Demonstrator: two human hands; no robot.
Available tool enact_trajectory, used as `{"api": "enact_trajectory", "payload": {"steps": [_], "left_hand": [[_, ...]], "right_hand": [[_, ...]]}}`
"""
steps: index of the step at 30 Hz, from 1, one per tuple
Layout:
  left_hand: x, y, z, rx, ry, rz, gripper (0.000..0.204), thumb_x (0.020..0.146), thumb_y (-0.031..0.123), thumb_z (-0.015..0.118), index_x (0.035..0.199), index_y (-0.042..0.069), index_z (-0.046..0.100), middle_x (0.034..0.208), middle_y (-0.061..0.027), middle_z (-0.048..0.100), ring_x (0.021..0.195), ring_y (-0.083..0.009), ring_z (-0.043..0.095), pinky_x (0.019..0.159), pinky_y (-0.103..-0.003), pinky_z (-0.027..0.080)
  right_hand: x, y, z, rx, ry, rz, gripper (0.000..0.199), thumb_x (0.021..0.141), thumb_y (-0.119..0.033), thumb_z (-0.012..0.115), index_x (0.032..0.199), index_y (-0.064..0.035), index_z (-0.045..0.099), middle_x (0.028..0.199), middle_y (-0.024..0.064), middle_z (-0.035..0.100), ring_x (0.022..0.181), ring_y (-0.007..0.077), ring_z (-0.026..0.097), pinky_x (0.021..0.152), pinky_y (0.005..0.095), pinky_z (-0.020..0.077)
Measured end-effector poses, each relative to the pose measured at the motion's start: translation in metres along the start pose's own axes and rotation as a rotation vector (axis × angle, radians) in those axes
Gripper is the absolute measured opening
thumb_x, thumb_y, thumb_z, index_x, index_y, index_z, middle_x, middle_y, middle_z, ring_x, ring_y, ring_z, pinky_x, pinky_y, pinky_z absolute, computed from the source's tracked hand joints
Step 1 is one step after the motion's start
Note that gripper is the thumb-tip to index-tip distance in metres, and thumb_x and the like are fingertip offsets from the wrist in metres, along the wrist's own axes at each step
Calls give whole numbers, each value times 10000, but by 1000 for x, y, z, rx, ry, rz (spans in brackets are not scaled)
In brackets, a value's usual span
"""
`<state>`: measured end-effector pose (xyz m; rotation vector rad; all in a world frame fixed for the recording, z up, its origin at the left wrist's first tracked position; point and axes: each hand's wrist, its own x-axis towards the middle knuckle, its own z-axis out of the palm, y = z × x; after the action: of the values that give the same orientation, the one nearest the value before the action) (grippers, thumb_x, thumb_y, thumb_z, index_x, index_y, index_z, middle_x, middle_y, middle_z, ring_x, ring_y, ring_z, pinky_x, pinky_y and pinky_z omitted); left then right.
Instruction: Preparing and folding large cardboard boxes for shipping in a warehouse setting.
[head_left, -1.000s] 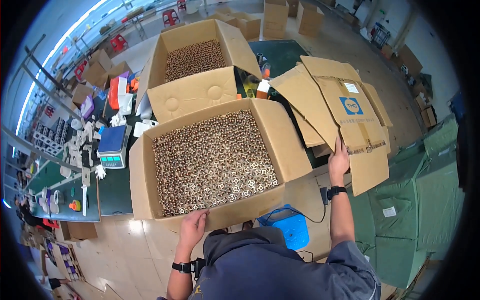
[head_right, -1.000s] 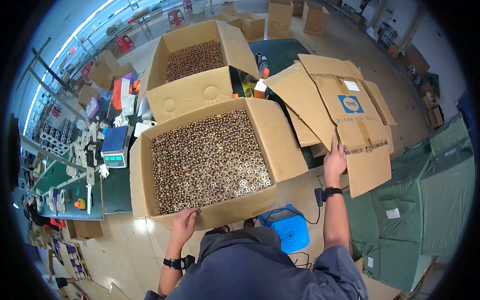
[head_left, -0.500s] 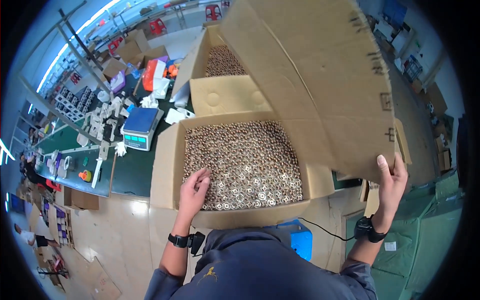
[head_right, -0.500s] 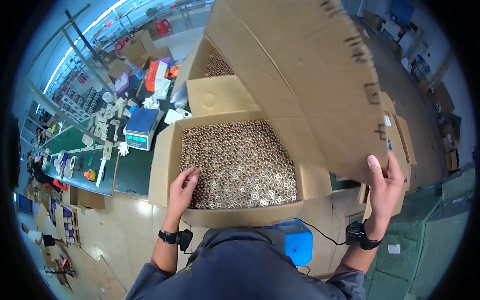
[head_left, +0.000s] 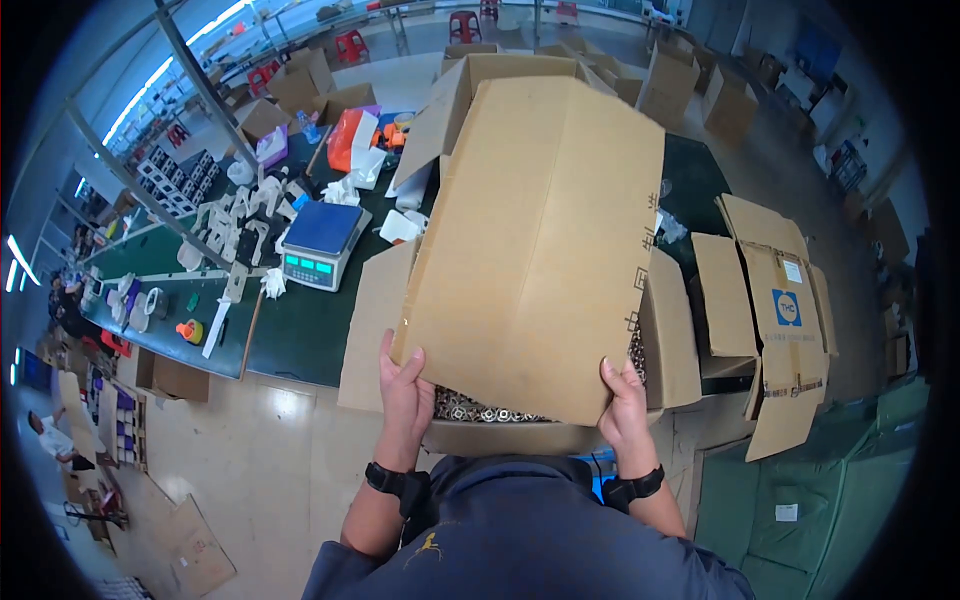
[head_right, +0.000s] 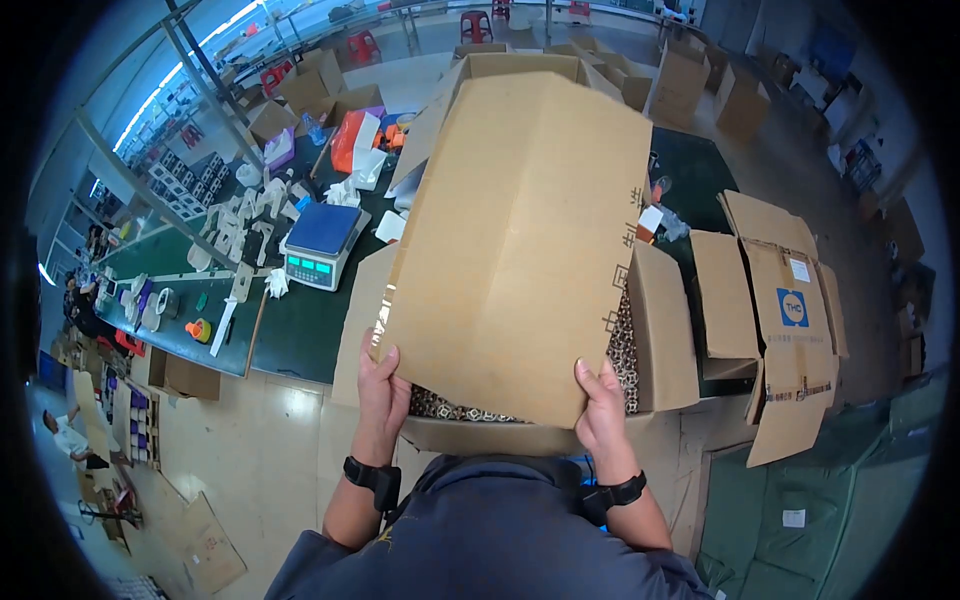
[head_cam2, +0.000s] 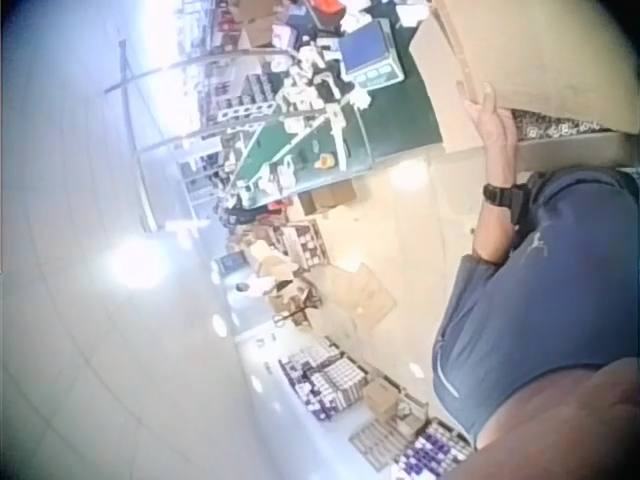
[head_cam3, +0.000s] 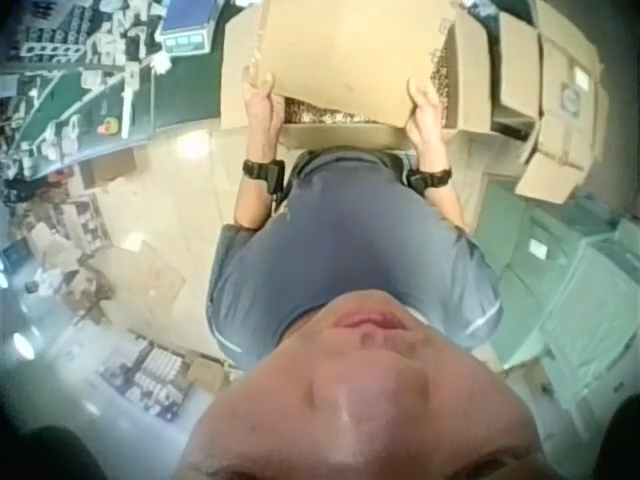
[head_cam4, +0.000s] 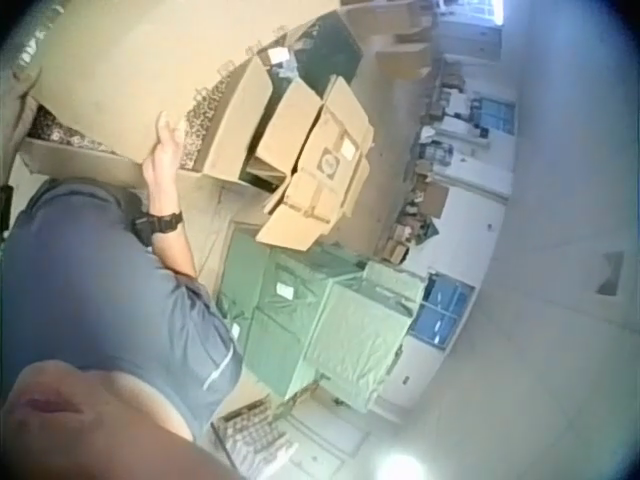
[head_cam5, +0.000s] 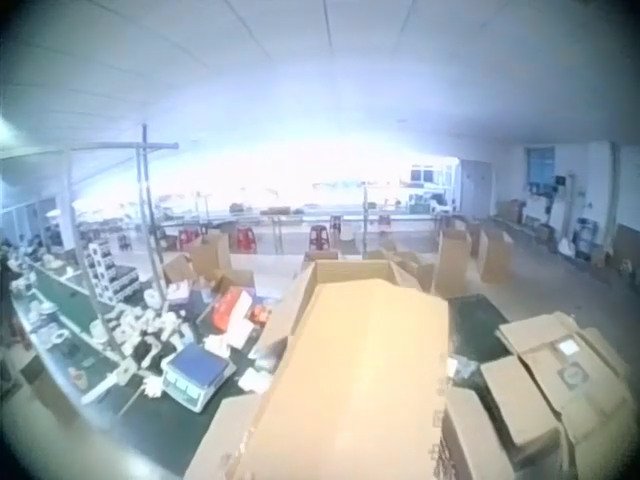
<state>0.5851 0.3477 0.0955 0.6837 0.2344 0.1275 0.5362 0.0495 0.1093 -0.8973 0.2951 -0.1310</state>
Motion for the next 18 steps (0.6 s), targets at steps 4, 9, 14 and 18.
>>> {"api": "enact_trajectory", "payload": {"steps": [4, 9, 14, 18], "left_hand": [[25, 32, -16, 309, -36, -44, 811, 925, -114, 544, 1578, 5, 78, 1452, -232, 450, 1277, -318, 553, 1058, -399, 508], [81, 57, -19, 459, -46, -195, 700, 932, -92, 548, 1537, -23, 203, 1409, -257, 483, 1249, -298, 576, 1044, -396, 519], [51, 27, -11, 239, -207, -328, 619, 947, -61, 546, 1503, -11, 279, 1446, -199, 481, 1283, -289, 551, 1051, -402, 504], [23, 25, -19, 491, -233, -298, 568, 962, -30, 540, 1487, 14, 326, 1416, -160, 514, 1266, -267, 565, 1038, -407, 504]], "right_hand": [[40, -22, -41, 43, -147, -40, 364, 1031, -186, 573, 1370, -63, 530, 1240, 67, 667, 1122, 178, 641, 981, 329, 512], [90, -85, -69, 84, 81, -105, 395, 1018, -183, 585, 1358, 0, 503, 1241, 104, 641, 1072, 215, 667, 884, 343, 572], [74, -69, -84, -148, 257, -330, 449, 973, -110, 630, 1374, 34, 490, 1275, 152, 621, 1186, 259, 620, 1003, 383, 533], [29, -62, -101, -112, 306, -423, 473, 985, -93, 598, 1409, 42, 437, 1333, 155, 593, 1203, 261, 609, 1014, 389, 522]]}}
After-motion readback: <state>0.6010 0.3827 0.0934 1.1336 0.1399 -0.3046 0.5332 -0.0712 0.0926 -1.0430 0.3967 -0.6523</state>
